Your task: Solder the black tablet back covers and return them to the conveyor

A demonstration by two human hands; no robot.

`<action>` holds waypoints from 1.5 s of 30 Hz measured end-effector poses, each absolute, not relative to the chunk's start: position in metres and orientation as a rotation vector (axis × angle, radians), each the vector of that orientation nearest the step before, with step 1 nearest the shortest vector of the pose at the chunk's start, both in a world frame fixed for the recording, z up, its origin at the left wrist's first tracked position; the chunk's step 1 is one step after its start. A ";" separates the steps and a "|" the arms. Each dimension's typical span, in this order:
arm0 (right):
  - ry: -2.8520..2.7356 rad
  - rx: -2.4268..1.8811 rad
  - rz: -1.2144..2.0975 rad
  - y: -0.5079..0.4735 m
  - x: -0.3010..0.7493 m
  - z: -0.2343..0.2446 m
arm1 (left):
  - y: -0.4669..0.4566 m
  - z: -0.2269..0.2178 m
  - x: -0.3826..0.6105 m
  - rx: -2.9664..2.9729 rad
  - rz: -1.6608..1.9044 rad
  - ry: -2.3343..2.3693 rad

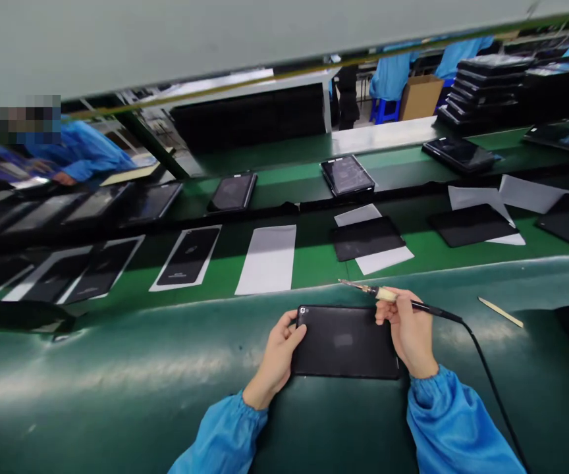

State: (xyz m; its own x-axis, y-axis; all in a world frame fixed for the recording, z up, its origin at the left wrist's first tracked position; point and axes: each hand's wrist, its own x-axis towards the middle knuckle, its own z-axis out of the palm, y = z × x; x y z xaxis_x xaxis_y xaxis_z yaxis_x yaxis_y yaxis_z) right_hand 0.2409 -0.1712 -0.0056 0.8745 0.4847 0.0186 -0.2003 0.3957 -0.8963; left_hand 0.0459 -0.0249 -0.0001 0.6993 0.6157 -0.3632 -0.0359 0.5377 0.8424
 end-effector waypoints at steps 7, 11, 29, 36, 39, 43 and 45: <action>-0.925 -1.500 0.233 -0.174 0.200 0.017 | -0.027 0.000 0.043 0.833 0.455 0.657; -1.220 -1.497 0.186 -0.175 0.188 0.031 | -0.028 0.002 0.042 0.785 0.487 0.664; -1.320 -1.529 0.269 -0.172 0.180 0.026 | -0.027 -0.003 0.040 0.800 0.516 0.678; -1.300 -1.517 0.265 -0.166 0.179 0.027 | -0.027 -0.001 0.039 0.822 0.511 0.671; -1.298 -1.513 0.297 -0.166 0.181 0.028 | -0.027 -0.001 0.039 0.833 0.510 0.673; -1.270 -1.519 0.296 -0.168 0.186 0.034 | -0.028 0.000 0.039 0.820 0.517 0.672; -1.266 -1.518 0.276 -0.169 0.189 0.038 | -0.028 0.000 0.039 0.818 0.520 0.671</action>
State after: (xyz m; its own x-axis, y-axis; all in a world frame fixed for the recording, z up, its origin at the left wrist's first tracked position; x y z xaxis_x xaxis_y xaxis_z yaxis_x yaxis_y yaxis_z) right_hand 0.1889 -0.1687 0.0384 0.4051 0.8073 0.4292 0.5555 0.1555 -0.8168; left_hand 0.0388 -0.0277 -0.0001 0.6797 0.6515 -0.3369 -0.1632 0.5822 0.7965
